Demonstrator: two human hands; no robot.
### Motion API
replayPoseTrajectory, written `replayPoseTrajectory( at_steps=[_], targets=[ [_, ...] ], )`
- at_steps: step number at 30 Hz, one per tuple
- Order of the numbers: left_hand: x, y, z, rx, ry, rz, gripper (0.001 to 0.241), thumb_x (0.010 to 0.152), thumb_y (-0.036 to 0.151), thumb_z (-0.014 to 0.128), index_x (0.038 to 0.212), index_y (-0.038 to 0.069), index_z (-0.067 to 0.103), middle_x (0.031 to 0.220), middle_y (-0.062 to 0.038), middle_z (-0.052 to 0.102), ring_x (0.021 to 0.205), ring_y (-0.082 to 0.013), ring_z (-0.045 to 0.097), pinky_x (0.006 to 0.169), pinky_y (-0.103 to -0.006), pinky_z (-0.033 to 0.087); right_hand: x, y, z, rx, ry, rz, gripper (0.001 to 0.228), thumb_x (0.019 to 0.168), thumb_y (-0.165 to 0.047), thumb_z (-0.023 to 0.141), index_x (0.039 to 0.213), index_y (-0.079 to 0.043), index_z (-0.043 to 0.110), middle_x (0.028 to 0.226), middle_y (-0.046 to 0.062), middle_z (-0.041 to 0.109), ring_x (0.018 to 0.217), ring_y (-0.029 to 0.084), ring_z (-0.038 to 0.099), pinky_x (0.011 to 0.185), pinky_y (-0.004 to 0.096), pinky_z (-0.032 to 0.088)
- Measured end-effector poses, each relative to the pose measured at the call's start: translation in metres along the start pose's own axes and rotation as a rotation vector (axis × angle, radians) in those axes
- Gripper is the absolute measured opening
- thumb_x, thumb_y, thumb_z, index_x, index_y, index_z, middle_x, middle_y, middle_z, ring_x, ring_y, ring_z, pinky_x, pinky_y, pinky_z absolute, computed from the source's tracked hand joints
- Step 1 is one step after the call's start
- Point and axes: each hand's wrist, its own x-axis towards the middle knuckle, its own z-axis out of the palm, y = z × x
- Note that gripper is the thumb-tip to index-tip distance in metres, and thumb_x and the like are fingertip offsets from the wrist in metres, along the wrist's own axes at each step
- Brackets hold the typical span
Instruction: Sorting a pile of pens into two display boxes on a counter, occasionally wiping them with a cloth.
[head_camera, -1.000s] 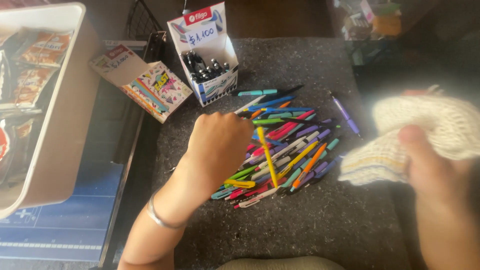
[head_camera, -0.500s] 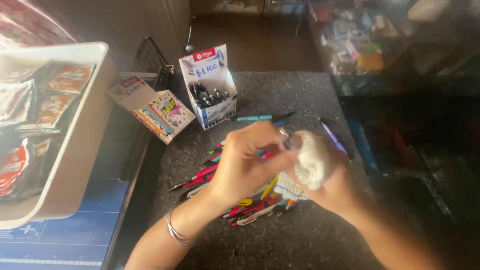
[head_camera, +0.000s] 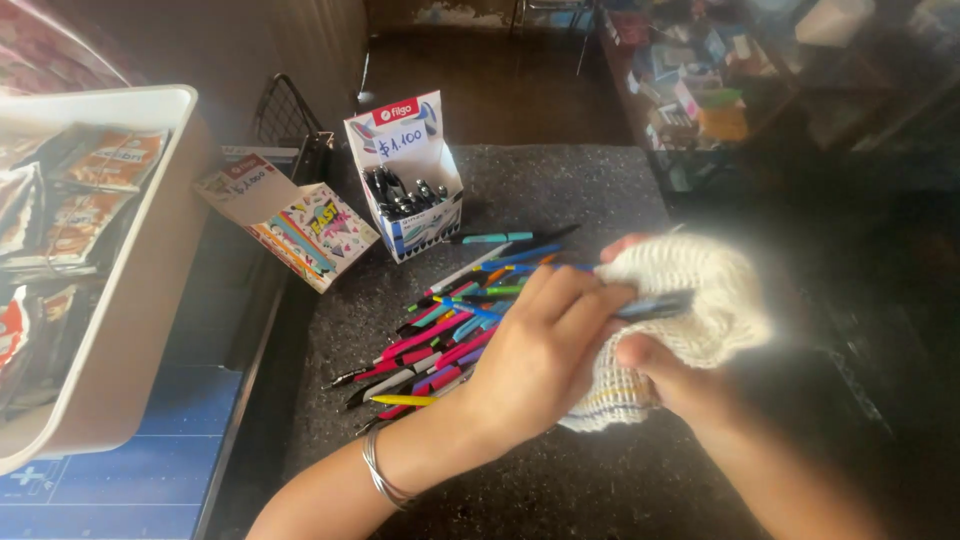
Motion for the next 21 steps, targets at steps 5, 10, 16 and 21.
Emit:
replayPoseTrajectory(
  at_steps=[5,10,16,21],
  targets=[
    [-0.004,-0.011,0.018,0.255,0.138,0.223,0.020,0.116,0.006,0.060,0.117,0.002,0.079,0.102,-0.013,0.068,0.087,-0.0347,0.070,0.072,-0.0412,0.066,0.009,0.022,-0.002,-0.031,0.002,-0.187,0.053,0.105,-0.060,0.081,0.096,-0.013,0.059,0.116,0.010,0.064,0.109,0.022,0.072,0.096,0.032,0.059],
    [-0.001,-0.011,0.022,0.268,0.171,0.255,0.024,0.115,0.006,0.057,0.110,0.003,0.080,0.098,-0.012,0.067,0.081,-0.0317,0.069,0.067,-0.0381,0.062,0.011,0.034,-0.010,-0.061,0.009,-0.150,0.076,0.113,-0.086,0.044,0.085,-0.015,0.049,0.104,0.008,0.056,0.102,0.022,0.069,0.085,0.026,0.052],
    [0.009,-0.003,-0.009,0.339,0.103,0.180,0.012,0.104,-0.002,0.074,0.103,0.001,0.085,0.085,-0.011,0.069,0.073,-0.0268,0.070,0.061,-0.0342,0.060,0.016,0.021,-0.078,-0.014,0.198,-0.156,0.068,0.116,-0.088,0.045,0.099,-0.022,0.052,0.095,0.003,0.053,0.083,0.024,0.072,0.060,0.027,0.059],
    [0.029,-0.055,-0.045,0.309,0.108,0.150,0.009,0.103,0.008,0.088,0.106,0.002,0.082,0.085,-0.014,0.075,0.081,-0.0366,0.079,0.067,-0.0451,0.065,0.023,-0.004,-0.137,0.024,0.214,-0.171,0.057,0.117,-0.083,0.057,0.112,-0.026,0.050,0.101,0.003,0.050,0.086,0.027,0.073,0.059,0.029,0.062]
  ],
)
